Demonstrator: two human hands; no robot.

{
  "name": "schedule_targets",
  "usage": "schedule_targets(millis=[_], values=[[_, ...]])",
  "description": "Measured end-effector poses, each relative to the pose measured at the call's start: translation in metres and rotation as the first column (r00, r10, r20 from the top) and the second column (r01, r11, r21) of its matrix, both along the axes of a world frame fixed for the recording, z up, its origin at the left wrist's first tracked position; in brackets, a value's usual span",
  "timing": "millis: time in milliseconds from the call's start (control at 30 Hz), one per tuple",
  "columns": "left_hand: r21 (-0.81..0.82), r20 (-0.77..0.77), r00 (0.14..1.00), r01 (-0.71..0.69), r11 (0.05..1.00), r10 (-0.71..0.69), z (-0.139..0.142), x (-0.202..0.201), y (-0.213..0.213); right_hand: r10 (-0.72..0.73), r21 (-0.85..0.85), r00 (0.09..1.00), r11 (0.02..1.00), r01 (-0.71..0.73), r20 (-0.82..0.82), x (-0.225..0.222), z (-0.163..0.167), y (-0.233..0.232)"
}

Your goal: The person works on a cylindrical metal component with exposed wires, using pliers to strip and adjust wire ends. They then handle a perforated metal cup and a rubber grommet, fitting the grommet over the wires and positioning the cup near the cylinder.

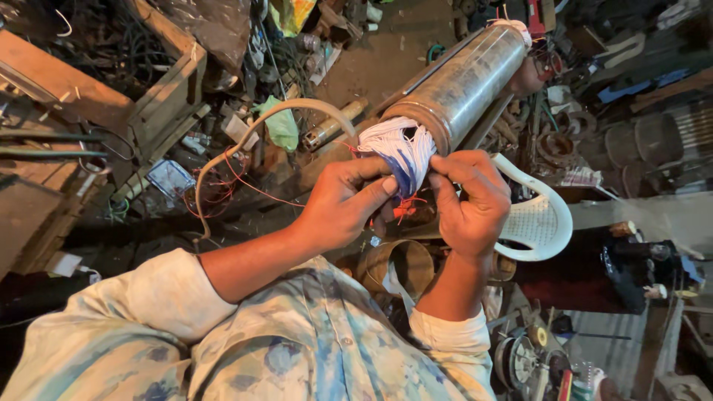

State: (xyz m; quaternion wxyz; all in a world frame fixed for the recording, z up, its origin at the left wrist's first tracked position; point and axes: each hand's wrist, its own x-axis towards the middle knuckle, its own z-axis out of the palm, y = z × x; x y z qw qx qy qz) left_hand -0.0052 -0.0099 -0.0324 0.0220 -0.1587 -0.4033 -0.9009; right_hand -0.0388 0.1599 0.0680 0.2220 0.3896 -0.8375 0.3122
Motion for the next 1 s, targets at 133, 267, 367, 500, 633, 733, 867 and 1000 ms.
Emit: schedule_targets(millis=[133,267,367,500,633,733,867,1000], values=[[-0.037,-0.029,0.996,-0.083,0.996,0.082,-0.005,0.007,-0.002,-0.031,-0.224,0.984,0.972,0.071,0.176,0.002,-0.005,0.003],[-0.24,-0.257,0.886,-0.445,0.863,0.386,-0.002,0.019,-0.009,-0.019,0.0,0.998,1.0,0.019,-0.056,0.0,-0.006,0.002],[-0.287,-0.231,0.879,-0.471,0.834,0.416,-0.001,0.025,-0.018,0.01,-0.003,1.0,1.0,-0.01,-0.022,-0.003,-0.007,-0.003],[-0.285,-0.214,0.875,-0.482,0.829,0.434,-0.016,0.022,-0.026,-0.01,-0.053,0.992,0.998,0.016,0.125,-0.002,-0.01,-0.006],[-0.172,-0.331,0.764,-0.626,0.76,0.554,-0.044,0.018,-0.024,-0.009,-0.011,0.998,1.0,0.009,0.062,-0.005,-0.017,0.001],[-0.054,-0.328,0.779,-0.58,0.813,0.534,-0.053,0.016,-0.016,-0.029,-0.018,0.999,0.999,0.029,0.018,-0.014,-0.029,0.005],[0.315,-0.156,0.988,0.045,0.948,0.004,-0.045,0.006,-0.003,0.008,0.048,1.0,0.999,-0.009,0.006,-0.019,-0.038,0.006],[0.209,-0.112,0.99,0.11,0.972,-0.088,-0.037,0.005,0.005,0.056,0.036,0.997,0.998,-0.058,0.048,-0.01,-0.035,0.008]])
